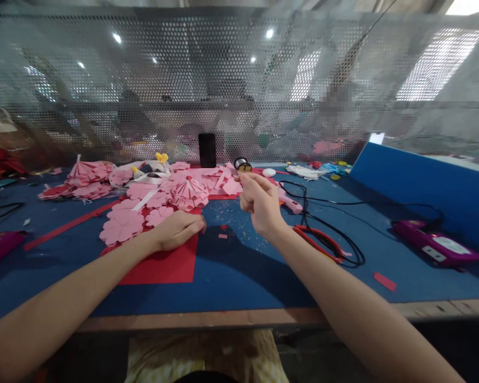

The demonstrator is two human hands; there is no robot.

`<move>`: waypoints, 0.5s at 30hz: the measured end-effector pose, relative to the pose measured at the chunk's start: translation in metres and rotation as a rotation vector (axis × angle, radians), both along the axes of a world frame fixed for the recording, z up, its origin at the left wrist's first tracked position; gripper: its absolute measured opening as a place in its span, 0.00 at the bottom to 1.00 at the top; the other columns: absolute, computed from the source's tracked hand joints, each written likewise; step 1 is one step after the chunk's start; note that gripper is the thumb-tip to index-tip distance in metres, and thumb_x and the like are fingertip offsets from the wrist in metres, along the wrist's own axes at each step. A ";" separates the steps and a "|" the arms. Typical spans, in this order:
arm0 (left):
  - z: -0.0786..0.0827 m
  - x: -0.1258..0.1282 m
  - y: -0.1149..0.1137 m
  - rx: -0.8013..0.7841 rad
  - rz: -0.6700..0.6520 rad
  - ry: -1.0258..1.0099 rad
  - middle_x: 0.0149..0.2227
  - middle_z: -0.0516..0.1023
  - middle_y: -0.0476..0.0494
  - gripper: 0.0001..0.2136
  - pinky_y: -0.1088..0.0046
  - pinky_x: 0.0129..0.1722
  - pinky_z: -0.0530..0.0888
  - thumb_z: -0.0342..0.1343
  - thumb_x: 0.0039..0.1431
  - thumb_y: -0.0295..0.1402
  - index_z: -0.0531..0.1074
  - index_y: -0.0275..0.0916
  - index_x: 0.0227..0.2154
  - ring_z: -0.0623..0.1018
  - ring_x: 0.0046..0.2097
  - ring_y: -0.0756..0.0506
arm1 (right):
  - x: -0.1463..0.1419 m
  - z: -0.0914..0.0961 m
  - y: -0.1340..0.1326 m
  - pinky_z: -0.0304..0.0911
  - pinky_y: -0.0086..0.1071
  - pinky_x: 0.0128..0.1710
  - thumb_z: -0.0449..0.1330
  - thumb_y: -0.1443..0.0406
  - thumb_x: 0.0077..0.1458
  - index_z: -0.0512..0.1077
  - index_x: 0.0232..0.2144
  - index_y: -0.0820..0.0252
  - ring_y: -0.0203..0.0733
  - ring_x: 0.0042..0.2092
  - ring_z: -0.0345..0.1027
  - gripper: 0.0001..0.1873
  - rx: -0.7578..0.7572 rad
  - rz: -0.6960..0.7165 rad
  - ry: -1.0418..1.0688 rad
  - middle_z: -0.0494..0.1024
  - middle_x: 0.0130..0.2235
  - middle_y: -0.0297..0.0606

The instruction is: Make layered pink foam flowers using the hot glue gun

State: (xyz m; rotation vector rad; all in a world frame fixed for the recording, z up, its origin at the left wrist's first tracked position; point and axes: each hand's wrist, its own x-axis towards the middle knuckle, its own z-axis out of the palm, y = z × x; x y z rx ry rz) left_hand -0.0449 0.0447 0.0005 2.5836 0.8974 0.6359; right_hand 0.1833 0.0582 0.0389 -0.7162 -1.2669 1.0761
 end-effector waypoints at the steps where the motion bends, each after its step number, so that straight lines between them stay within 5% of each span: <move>1: 0.001 0.001 -0.003 -0.039 -0.018 -0.029 0.28 0.73 0.46 0.21 0.71 0.35 0.66 0.36 0.70 0.39 0.72 0.37 0.31 0.73 0.31 0.47 | 0.000 -0.002 0.001 0.36 0.30 0.18 0.63 0.54 0.52 0.72 0.30 0.56 0.29 0.17 0.36 0.12 -0.011 0.022 -0.026 0.45 0.15 0.20; 7: -0.001 0.018 -0.022 -0.263 -0.100 -0.188 0.19 0.60 0.53 0.30 0.74 0.28 0.67 0.26 0.71 0.47 0.72 0.36 0.36 0.63 0.23 0.50 | 0.001 -0.011 0.004 0.39 0.28 0.18 0.61 0.54 0.53 0.73 0.27 0.60 0.28 0.17 0.39 0.14 -0.090 0.223 -0.330 0.50 0.15 0.21; 10: 0.000 0.023 -0.028 -0.316 -0.151 -0.215 0.18 0.58 0.53 0.34 0.73 0.28 0.68 0.25 0.70 0.50 0.74 0.35 0.33 0.62 0.22 0.50 | 0.001 -0.013 0.004 0.46 0.29 0.19 0.59 0.56 0.54 0.74 0.24 0.60 0.30 0.18 0.45 0.14 -0.080 0.216 -0.418 0.54 0.15 0.24; 15: 0.004 0.025 -0.037 -0.288 -0.283 -0.143 0.26 0.74 0.46 0.27 0.74 0.34 0.70 0.33 0.72 0.46 0.74 0.37 0.30 0.73 0.29 0.49 | 0.004 -0.008 0.007 0.60 0.34 0.41 0.58 0.65 0.52 0.78 0.23 0.58 0.40 0.37 0.67 0.10 0.071 -0.003 -0.548 0.75 0.30 0.37</move>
